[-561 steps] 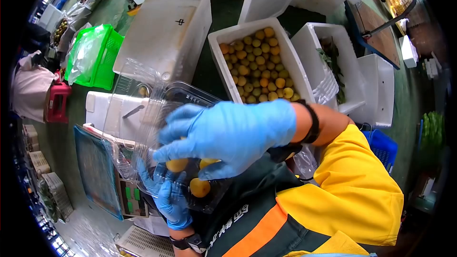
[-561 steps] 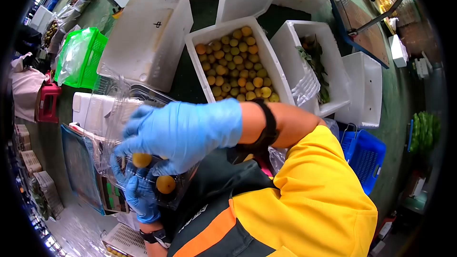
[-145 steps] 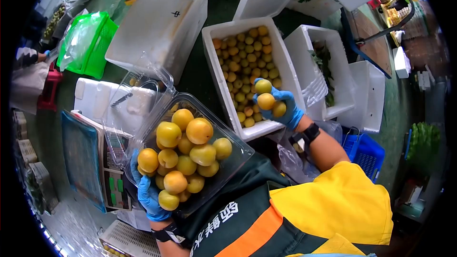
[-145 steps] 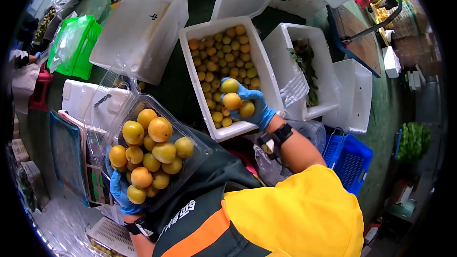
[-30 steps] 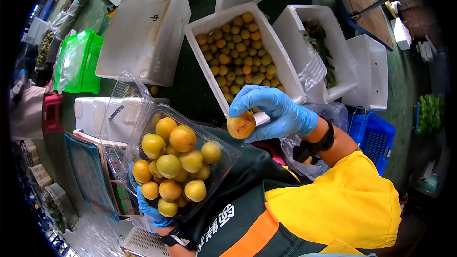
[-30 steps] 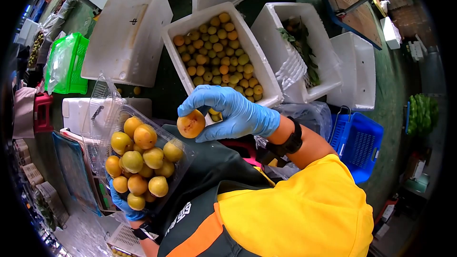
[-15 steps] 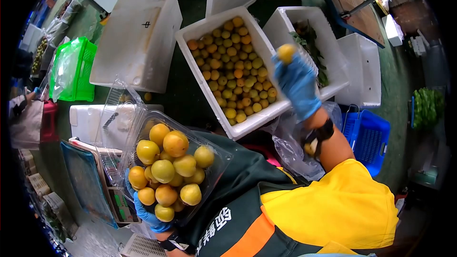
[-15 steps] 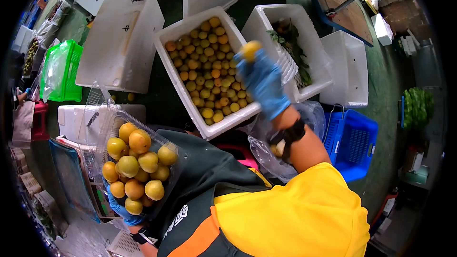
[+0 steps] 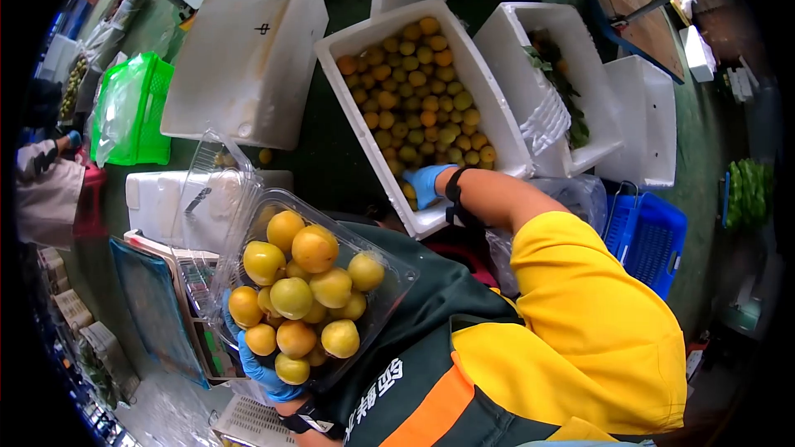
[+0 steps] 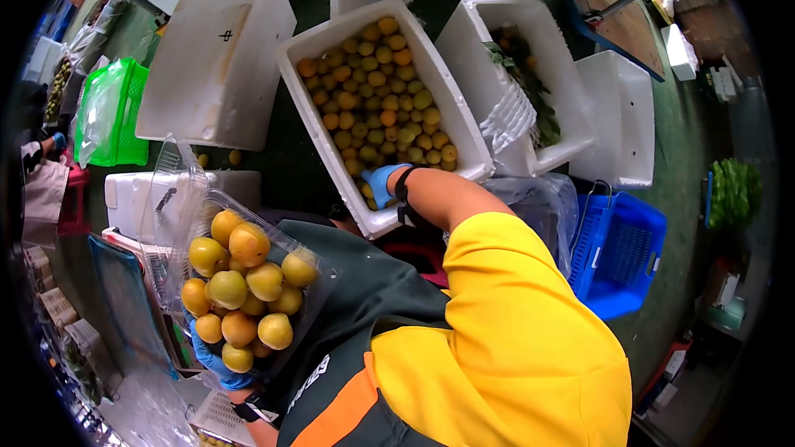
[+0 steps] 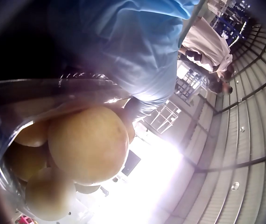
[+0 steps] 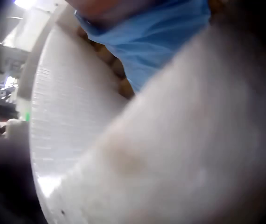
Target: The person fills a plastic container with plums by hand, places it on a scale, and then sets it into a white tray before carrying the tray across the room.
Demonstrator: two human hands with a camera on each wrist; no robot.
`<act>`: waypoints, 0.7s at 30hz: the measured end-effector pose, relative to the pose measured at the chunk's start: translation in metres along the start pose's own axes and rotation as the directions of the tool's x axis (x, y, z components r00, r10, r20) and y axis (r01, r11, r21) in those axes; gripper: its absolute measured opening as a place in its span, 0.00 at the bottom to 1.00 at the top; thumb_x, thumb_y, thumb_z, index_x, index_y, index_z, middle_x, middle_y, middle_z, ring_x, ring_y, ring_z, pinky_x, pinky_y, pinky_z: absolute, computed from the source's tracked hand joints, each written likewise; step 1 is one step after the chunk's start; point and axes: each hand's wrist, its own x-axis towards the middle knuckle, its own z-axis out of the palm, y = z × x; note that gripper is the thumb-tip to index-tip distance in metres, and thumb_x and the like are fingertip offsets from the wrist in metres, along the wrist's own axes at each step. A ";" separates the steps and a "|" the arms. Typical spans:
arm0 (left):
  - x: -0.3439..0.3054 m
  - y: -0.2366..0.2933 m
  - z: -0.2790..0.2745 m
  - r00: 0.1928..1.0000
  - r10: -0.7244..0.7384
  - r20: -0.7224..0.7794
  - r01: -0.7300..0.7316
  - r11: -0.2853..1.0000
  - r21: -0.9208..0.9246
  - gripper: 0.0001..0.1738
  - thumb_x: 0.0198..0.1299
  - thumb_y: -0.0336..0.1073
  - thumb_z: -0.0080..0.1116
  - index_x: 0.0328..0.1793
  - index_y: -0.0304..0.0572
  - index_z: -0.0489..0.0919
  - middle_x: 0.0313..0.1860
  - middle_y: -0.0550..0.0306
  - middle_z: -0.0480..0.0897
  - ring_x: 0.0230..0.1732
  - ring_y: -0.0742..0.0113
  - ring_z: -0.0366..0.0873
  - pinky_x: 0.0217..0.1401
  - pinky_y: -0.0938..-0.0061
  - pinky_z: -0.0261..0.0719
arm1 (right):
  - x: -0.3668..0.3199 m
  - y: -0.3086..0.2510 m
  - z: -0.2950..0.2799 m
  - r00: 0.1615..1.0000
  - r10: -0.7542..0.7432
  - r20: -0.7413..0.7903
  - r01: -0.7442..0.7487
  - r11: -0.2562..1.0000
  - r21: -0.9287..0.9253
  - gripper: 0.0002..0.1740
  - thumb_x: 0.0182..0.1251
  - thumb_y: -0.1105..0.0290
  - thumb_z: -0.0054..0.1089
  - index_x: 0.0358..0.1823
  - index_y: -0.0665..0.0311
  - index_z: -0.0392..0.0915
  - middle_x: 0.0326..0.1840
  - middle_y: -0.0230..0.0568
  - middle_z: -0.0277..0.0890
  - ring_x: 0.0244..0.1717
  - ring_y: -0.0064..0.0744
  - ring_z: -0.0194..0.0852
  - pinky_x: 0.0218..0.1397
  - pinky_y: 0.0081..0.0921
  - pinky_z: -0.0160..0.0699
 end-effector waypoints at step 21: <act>-0.003 0.006 0.032 0.995 -0.071 0.072 0.078 0.993 -0.089 0.27 0.72 0.47 0.43 0.71 0.42 0.66 0.66 0.47 0.73 0.67 0.51 0.72 0.74 0.54 0.68 | -0.214 -0.055 -0.059 0.695 -0.551 -0.461 0.448 -0.169 0.878 0.33 0.54 0.82 0.70 0.62 0.60 0.70 0.52 0.38 0.75 0.51 0.34 0.80 0.60 0.32 0.79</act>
